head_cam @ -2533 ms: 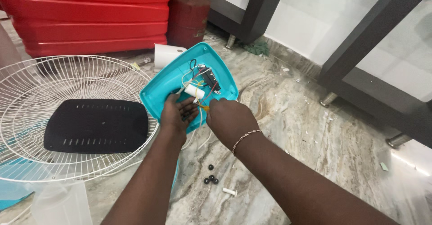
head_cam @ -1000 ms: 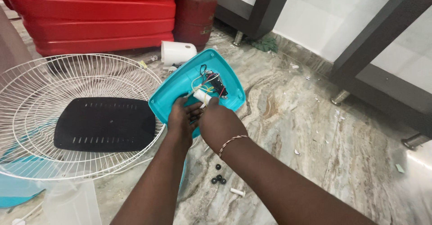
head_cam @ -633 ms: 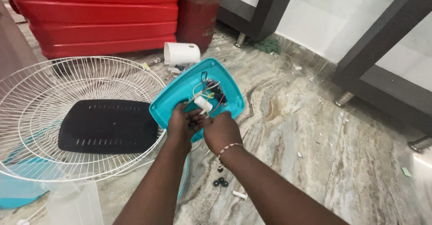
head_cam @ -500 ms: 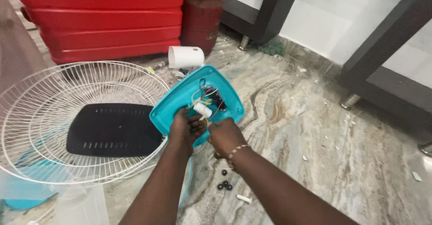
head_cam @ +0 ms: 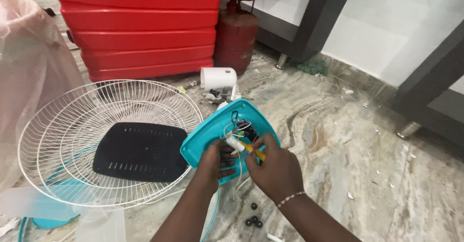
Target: The person uses a screwdriver to connect wires inside the back cover of a fan. They then place the cover onto the fan's motor housing and secure it with screws.
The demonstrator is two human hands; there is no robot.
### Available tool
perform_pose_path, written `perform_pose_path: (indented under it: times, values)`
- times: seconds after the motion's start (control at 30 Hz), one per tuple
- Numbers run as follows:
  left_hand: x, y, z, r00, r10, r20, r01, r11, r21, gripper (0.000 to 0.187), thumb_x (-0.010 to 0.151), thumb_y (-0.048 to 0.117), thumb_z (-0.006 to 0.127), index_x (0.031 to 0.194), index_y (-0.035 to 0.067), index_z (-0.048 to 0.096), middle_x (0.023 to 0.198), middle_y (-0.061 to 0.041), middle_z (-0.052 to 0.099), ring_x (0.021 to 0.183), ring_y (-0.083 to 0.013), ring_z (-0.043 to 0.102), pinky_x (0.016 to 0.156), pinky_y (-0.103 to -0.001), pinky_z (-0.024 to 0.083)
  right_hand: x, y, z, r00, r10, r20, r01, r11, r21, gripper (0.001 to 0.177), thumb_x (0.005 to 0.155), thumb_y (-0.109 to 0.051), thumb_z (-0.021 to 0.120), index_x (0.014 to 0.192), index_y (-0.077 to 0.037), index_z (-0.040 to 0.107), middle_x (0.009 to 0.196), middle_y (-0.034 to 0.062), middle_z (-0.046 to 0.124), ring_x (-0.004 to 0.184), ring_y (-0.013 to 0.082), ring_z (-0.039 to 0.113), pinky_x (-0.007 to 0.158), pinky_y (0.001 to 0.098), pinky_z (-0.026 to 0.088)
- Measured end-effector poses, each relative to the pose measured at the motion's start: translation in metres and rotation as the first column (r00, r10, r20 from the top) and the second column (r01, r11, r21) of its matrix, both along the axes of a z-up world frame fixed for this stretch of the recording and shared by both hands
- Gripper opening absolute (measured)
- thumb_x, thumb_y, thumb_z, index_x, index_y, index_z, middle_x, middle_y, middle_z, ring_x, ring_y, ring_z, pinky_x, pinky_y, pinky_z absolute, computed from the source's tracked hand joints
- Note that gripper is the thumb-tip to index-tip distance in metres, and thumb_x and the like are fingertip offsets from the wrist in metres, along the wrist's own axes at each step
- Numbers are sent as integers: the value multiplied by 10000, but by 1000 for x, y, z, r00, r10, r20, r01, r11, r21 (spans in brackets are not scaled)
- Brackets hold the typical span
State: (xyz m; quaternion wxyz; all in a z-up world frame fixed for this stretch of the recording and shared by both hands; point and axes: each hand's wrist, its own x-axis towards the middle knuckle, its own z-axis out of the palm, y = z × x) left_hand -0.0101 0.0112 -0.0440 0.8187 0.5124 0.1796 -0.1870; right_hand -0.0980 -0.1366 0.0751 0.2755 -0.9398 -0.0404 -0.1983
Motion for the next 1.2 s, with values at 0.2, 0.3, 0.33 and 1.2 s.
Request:
perform_pose_path:
  times: [0.2, 0.3, 0.33, 1.2]
  values:
    - [-2, 11, 32, 992, 7, 122, -61, 893, 445, 468, 825, 448, 626, 949, 13, 746, 908, -129, 751, 799, -323, 691, 754, -516, 566, -9, -15, -1, 987, 59, 147, -64, 998, 28, 194, 798, -248, 704, 933, -131, 629, 658, 122, 735, 623, 340, 735, 562, 453, 571]
    - [-11, 20, 62, 946, -121, 300, -225, 421, 879, 452, 835, 468, 687, 878, 29, 784, 899, -227, 714, 868, -410, 689, 799, -497, 549, -5, -17, -1, 964, 14, 265, -38, 996, 84, 191, 824, -234, 705, 958, -123, 628, 688, 126, 731, 643, 333, 737, 560, 433, 574]
    - [-16, 21, 73, 931, -127, 341, -270, 390, 881, 415, 823, 442, 686, 886, 42, 779, 900, -222, 718, 877, -413, 693, 796, -504, 549, -1, -16, 1, 965, -24, 260, 1, 996, 88, 197, 831, -236, 713, 968, -122, 631, 692, 133, 725, 644, 337, 734, 562, 437, 571]
    - [-1, 46, 25, 857, -331, 396, -301, 301, 905, 269, 953, 351, 618, 1021, 109, 715, 915, -199, 731, 897, -427, 699, 779, -567, 536, 30, -103, -84, 995, -32, 92, 15, 984, 178, 334, 912, -141, 659, 1245, -134, 682, 1089, 103, 621, 1007, 238, 652, 873, 370, 544]
